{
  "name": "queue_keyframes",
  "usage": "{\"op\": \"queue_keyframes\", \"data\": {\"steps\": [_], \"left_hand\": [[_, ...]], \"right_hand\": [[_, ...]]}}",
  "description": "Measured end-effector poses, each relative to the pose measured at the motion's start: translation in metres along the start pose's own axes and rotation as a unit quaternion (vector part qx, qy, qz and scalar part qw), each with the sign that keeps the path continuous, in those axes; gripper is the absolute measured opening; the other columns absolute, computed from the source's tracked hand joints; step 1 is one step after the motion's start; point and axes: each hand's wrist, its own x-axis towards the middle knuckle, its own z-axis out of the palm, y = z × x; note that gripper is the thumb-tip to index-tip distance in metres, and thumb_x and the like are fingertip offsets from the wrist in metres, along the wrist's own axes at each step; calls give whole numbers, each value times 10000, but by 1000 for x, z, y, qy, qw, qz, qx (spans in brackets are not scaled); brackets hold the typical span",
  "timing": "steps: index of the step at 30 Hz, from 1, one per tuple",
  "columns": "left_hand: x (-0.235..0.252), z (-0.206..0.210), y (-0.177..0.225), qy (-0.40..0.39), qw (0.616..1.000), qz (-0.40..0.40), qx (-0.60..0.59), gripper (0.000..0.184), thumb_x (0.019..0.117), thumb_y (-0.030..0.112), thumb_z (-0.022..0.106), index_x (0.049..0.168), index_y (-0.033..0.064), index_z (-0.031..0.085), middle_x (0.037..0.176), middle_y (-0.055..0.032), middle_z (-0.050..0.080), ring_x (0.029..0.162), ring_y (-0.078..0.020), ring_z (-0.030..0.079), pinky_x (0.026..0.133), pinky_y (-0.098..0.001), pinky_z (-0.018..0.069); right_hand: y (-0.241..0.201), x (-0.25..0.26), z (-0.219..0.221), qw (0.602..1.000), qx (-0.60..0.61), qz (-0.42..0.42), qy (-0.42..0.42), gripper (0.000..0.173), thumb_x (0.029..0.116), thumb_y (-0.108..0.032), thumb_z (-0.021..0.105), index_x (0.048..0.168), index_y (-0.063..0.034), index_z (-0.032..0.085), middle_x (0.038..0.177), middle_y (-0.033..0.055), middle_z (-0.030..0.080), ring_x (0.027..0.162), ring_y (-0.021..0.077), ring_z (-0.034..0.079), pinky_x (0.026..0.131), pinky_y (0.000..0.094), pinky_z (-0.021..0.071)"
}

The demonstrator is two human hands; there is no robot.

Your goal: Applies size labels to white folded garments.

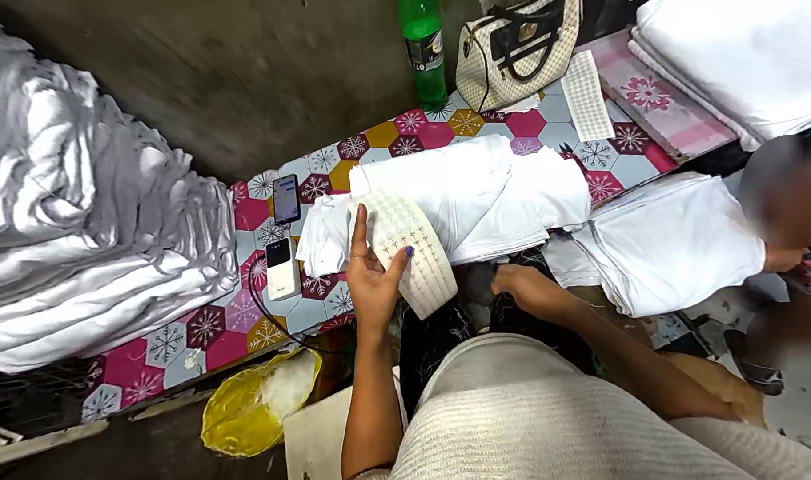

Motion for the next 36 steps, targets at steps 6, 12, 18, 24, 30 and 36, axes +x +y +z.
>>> {"op": "queue_keyframes", "data": {"steps": [6, 12, 18, 24, 30, 36], "left_hand": [[-11, 26, 7, -102, 991, -74, -50, 969, 821, -118, 720, 1600, -34, 150, 1117, -134, 741, 863, -155, 761, 779, -307, 649], [-24, 49, 0, -103, 978, -118, -137, 969, 849, -144, 692, 1611, -3, 111, 1064, -138, 759, 890, -203, 770, 821, -353, 650], [-35, 53, -17, -65, 976, -182, -100, 153, 884, -72, 688, 1034, -51, 669, 886, -94, 771, 779, -132, 753, 744, -294, 636], [-37, 64, -29, -102, 992, -52, 51, 126, 886, 6, 700, 1006, -35, 699, 814, -20, 748, 699, -17, 698, 674, -195, 593], [-40, 65, -43, -106, 980, 41, 166, 105, 874, 93, 699, 842, -6, 695, 671, -9, 657, 592, 7, 595, 582, -168, 504], [-39, 69, -43, -123, 978, 39, 165, 88, 856, 85, 702, 840, -1, 712, 696, -1, 679, 626, 27, 614, 611, -155, 516]], "right_hand": [[-23, -1, -30, 966, 183, -10, 182, 461, 998, -141, 629, 1450, -59, 581, 1527, 165, 507, 1338, 249, 567, 1091, 388, 492], [-48, 26, -25, 833, 469, -35, 293, 348, 894, 50, 668, 1234, -4, 716, 1114, 63, 708, 935, 74, 683, 837, 214, 587], [-33, 33, -6, 879, 253, -47, 402, 289, 882, -11, 707, 1160, -59, 772, 1210, 151, 652, 1020, 148, 660, 867, 243, 573], [-37, 40, 9, 869, 48, -191, 454, 153, 972, -69, 644, 1040, -38, 778, 1064, 104, 733, 1053, 191, 684, 975, 258, 543], [-30, 41, 14, 874, 12, -191, 447, 150, 977, -115, 649, 1000, -39, 776, 1012, 76, 749, 990, 173, 702, 927, 243, 556], [-19, 36, 11, 889, 10, -190, 415, 146, 937, -104, 685, 1027, -25, 770, 1021, 94, 757, 989, 200, 716, 923, 269, 566]]}}
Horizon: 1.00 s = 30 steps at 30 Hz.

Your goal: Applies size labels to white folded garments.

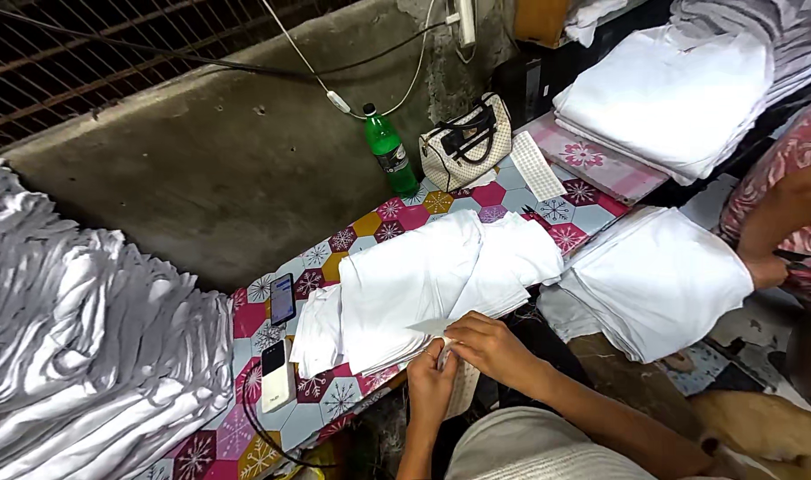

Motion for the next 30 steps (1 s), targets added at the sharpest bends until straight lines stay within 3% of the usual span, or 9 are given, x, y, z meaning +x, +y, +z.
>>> {"op": "queue_keyframes", "data": {"steps": [7, 14, 16, 18, 21, 23, 26, 28, 30], "left_hand": [[1, 8, 4, -45, 999, -8, -21, 121, 862, 82, 707, 943, -6, 729, 798, -2, 740, 716, 23, 682, 695, -169, 575], [9, 13, 11, -69, 997, -37, -14, 123, 883, 109, 704, 943, 2, 697, 766, 13, 715, 691, 10, 669, 667, -183, 565], [20, 6, 20, -28, 994, 35, 95, 299, 912, 101, 667, 1168, -53, 668, 881, -99, 760, 751, -124, 735, 714, -310, 612], [40, -3, 34, 54, 957, 144, 244, 482, 942, 39, 581, 1396, -118, 533, 904, -224, 744, 619, -295, 712, 565, -452, 582], [76, 4, 46, 128, 881, 270, 366, 386, 896, -76, 561, 1232, 4, 733, 860, -269, 705, 592, -389, 673, 485, -482, 508], [86, 31, 31, 24, 882, 286, 373, 328, 895, -84, 591, 1127, 46, 783, 1139, -223, 741, 1022, -407, 735, 819, -531, 600], [88, 79, -10, -245, 877, 177, 373, 251, 973, 43, 603, 1174, -13, 742, 1455, -169, 593, 1423, -386, 482, 1153, -625, 366], [90, 96, -19, -367, 837, 77, 399, 309, 1023, 149, 571, 1250, -19, 696, 1570, -133, 478, 1501, -324, 378, 1217, -572, 281], [90, 96, -20, -364, 844, 44, 391, 295, 1037, 136, 521, 1191, -23, 716, 1513, -132, 545, 1387, -320, 534, 1142, -535, 411]], "right_hand": [[10, -7, -15, 998, 66, 17, 13, 137, 931, -42, 667, 991, -2, 785, 1002, 107, 776, 943, 186, 743, 889, 280, 586], [14, -14, -39, 962, 211, 163, 64, 122, 934, -43, 678, 961, 16, 782, 994, 103, 772, 897, 76, 728, 835, 203, 586], [26, -17, -54, 942, 239, 214, 97, 126, 941, -43, 673, 979, 23, 774, 1011, 94, 763, 894, 73, 723, 826, 225, 604], [47, -25, -70, 925, 243, 251, 147, 125, 937, -32, 672, 993, 34, 762, 1009, 92, 761, 895, 103, 730, 832, 273, 621], [75, -36, -87, 890, 245, 330, 197, 110, 921, -5, 676, 1002, 50, 727, 950, 87, 761, 839, 120, 738, 818, 303, 628], [87, -43, -86, 880, 223, 373, 194, 112, 918, -9, 683, 1007, 50, 717, 928, 87, 757, 820, 114, 735, 813, 295, 624], [98, -56, -76, 884, 167, 401, 174, 125, 929, -36, 693, 1016, 47, 726, 950, 111, 754, 834, 125, 733, 823, 295, 617], [99, -66, -72, 889, 128, 411, 154, 137, 935, -55, 700, 1025, 39, 738, 988, 134, 748, 861, 143, 726, 839, 303, 605], [98, -74, -70, 898, 99, 407, 134, 135, 937, -52, 692, 1022, 36, 749, 1029, 152, 739, 889, 158, 723, 854, 302, 600]]}}
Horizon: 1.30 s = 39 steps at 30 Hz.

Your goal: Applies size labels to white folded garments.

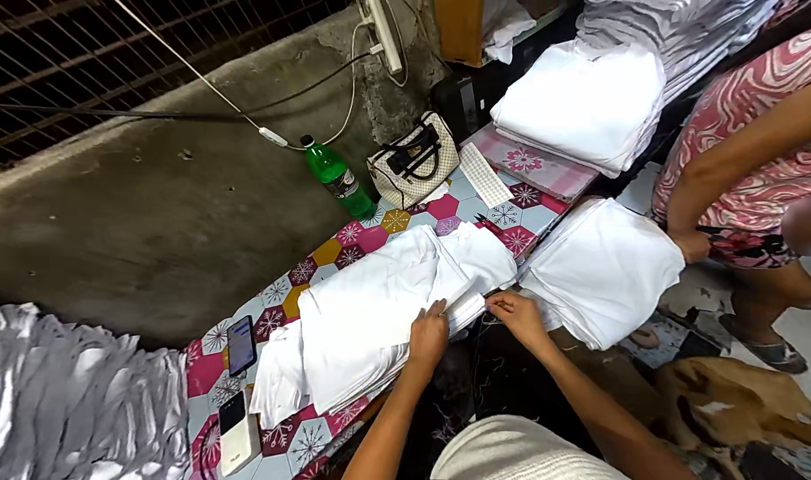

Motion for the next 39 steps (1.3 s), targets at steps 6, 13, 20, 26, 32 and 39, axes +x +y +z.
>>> {"op": "queue_keyframes", "data": {"steps": [6, 13, 20, 26, 32, 39], "left_hand": [[0, -15, -13, -2, 995, -43, -90, 291, 1036, 167, 533, 1167, 5, 735, 1181, -219, 711, 1122, -394, 678, 991, -587, 500], [-4, -8, -16, 158, 971, -23, -178, 241, 969, 143, 611, 1021, -46, 751, 961, -224, 737, 931, -378, 723, 882, -565, 552], [-8, 2, -15, 205, 968, 9, -142, 219, 970, 111, 599, 1007, -47, 747, 934, -223, 736, 854, -373, 734, 803, -540, 579], [-7, 12, -15, 203, 968, 20, -146, 196, 961, 93, 614, 988, -43, 751, 926, -224, 737, 856, -377, 735, 805, -538, 579], [-6, 9, -18, 189, 969, 13, -161, 213, 974, 99, 599, 1019, -46, 749, 935, -225, 734, 885, -376, 729, 844, -533, 569], [-25, -3, -27, 314, 907, 37, -278, 251, 892, -69, 641, 1133, -71, 712, 1096, -211, 741, 1010, -318, 733, 937, -475, 574]], "right_hand": [[2, -14, 31, 984, -79, -141, -70, 136, 941, -37, 662, 994, 25, 772, 1079, 161, 753, 1002, 239, 738, 936, 375, 591], [19, 4, 88, 927, -134, -351, -22, 139, 939, -9, 614, 939, 22, 749, 1028, 159, 752, 992, 270, 743, 904, 376, 605], [43, 32, 85, 879, -302, -357, 92, 123, 911, 21, 611, 910, 17, 734, 950, 159, 734, 898, 302, 737, 789, 402, 621], [43, 27, 84, 903, -304, -300, 40, 135, 918, 45, 605, 913, 22, 738, 955, 169, 716, 929, 326, 715, 844, 420, 602], [32, 13, 67, 934, -275, -218, -66, 170, 958, -19, 597, 938, 40, 755, 1069, 185, 716, 1073, 344, 679, 974, 442, 549], [20, 31, 50, 948, -286, -131, 49, 262, 906, -97, 695, 1157, -75, 768, 1104, 219, 700, 1051, 436, 649, 909, 609, 491]]}}
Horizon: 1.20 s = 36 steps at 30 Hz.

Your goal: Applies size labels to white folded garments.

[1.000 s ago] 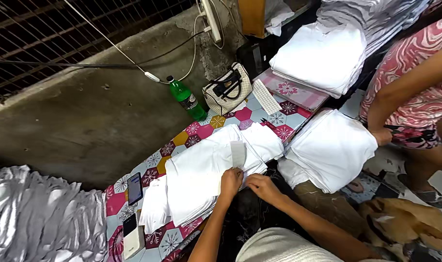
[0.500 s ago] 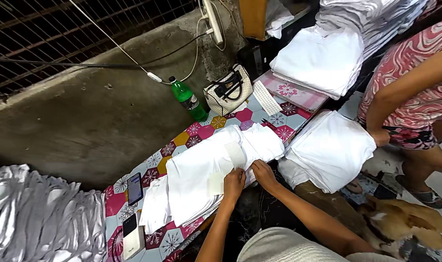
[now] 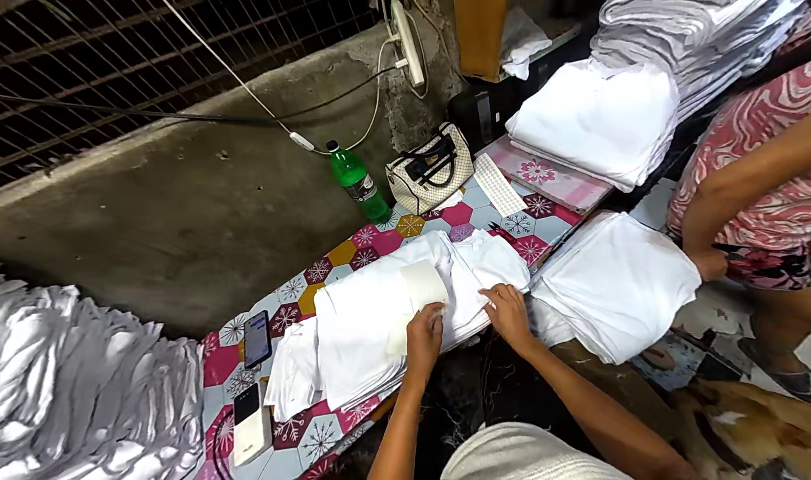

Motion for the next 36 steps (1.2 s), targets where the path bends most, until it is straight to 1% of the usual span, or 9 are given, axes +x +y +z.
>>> {"op": "queue_keyframes", "data": {"steps": [2, 5, 8, 12, 16, 22, 25, 29, 36], "left_hand": [[-2, -17, 6, 42, 997, -40, -50, 339, 865, -61, 679, 1203, -73, 665, 1193, -205, 710, 1096, -266, 705, 977, -427, 560], [-8, -44, 15, 82, 983, -108, -123, 546, 831, -57, 711, 1358, -60, 566, 1381, -200, 613, 1244, -231, 622, 1048, -388, 510], [-15, -63, 21, 103, 970, -137, -171, 695, 812, -69, 715, 1464, -22, 480, 1489, -177, 531, 1297, -206, 582, 1063, -366, 500], [-22, -73, 21, 109, 973, -123, -160, 703, 806, -72, 727, 1465, -34, 484, 1490, -175, 541, 1291, -194, 598, 1065, -353, 501], [-27, -74, 24, 99, 985, -92, -105, 665, 847, -31, 700, 1476, -39, 484, 1450, -178, 585, 1249, -210, 641, 1049, -380, 517], [-30, -75, 26, 96, 994, -42, -27, 638, 868, -33, 681, 1479, -24, 500, 1202, -199, 723, 891, -254, 752, 798, -426, 600], [-32, -75, 24, 78, 996, -37, -30, 632, 869, -42, 675, 1476, -23, 503, 1181, -198, 729, 866, -249, 751, 793, -423, 600], [-32, -74, 20, 54, 997, -45, -44, 643, 873, -18, 698, 1484, -14, 496, 1103, -187, 745, 823, -237, 744, 780, -419, 600], [-29, -68, 19, 14, 996, -58, -66, 699, 865, -33, 718, 1513, 4, 460, 1350, -188, 656, 1087, -258, 721, 961, -433, 567]], "right_hand": [[-16, 17, -13, 997, 41, 33, -48, 257, 965, -62, 586, 1130, -69, 782, 1096, 197, 716, 1009, 376, 685, 914, 561, 520], [-54, 37, -26, 983, 179, 35, -36, 238, 944, 5, 576, 1087, 7, 766, 1080, 210, 687, 855, 269, 697, 798, 407, 594], [-93, 45, -31, 940, 332, -7, -78, 173, 937, 26, 642, 1059, 23, 765, 1153, 184, 676, 997, 185, 706, 880, 299, 612], [-134, 30, -26, 931, 322, -156, -75, 189, 917, 10, 647, 1041, -3, 789, 1144, 165, 725, 1079, 200, 705, 953, 319, 580], [-156, 13, -13, 924, 271, -266, -55, 175, 937, -7, 645, 1053, 20, 775, 1113, 176, 730, 1038, 238, 723, 940, 319, 586], [-160, 11, -9, 928, 210, -303, -43, 140, 938, -68, 666, 983, 1, 779, 1024, 137, 750, 904, 215, 746, 820, 316, 615], [-158, 13, -12, 927, 228, -292, -64, 130, 925, -41, 667, 959, 10, 781, 1002, 142, 755, 873, 212, 748, 798, 319, 615], [-152, 17, -17, 925, 276, -236, -117, 139, 925, -41, 663, 951, 9, 789, 1007, 132, 765, 922, 180, 744, 861, 290, 596], [-133, 29, -26, 890, 412, 0, -196, 132, 954, -86, 665, 987, 7, 752, 988, 71, 733, 853, 66, 681, 796, 228, 572]]}}
